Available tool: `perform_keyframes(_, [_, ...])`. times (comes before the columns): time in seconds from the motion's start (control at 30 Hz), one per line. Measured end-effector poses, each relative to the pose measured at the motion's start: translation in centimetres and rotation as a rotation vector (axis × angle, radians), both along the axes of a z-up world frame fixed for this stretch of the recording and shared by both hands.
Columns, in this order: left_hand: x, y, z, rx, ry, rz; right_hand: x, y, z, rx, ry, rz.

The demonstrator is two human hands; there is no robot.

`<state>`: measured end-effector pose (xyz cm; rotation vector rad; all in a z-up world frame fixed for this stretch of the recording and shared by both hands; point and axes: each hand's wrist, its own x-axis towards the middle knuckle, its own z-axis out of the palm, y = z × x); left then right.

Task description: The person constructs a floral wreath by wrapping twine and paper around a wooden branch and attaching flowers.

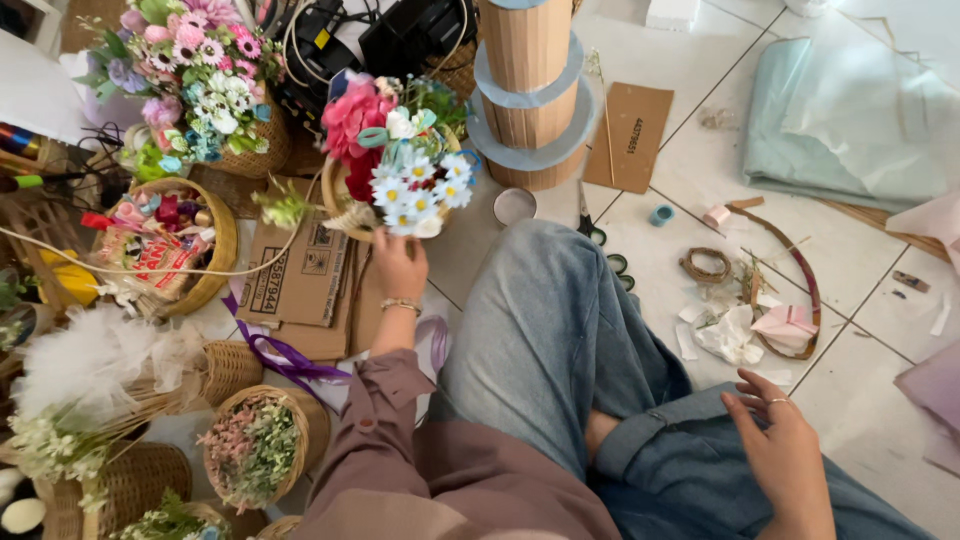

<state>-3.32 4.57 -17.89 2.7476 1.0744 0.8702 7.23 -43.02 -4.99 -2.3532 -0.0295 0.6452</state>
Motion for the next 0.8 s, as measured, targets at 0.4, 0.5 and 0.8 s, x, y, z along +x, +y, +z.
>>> perform_keyframes(0.4, [2.0,-5.7,-1.9,-0.419,-0.486,-0.102,-0.1,-0.4,-1.1,0.017,-0.064,0.038])
perform_keyframes(0.5, [3.8,-5.4,-1.3,-0.582,-0.597,-0.042,-0.2,-0.2,-0.2,-0.002,-0.005,0.005])
perform_keyframes(0.8, [5.6,-2.6,-2.8,-0.435,-0.498,0.012,-0.1,-0.9,-1.6,0.056,-0.073,0.023])
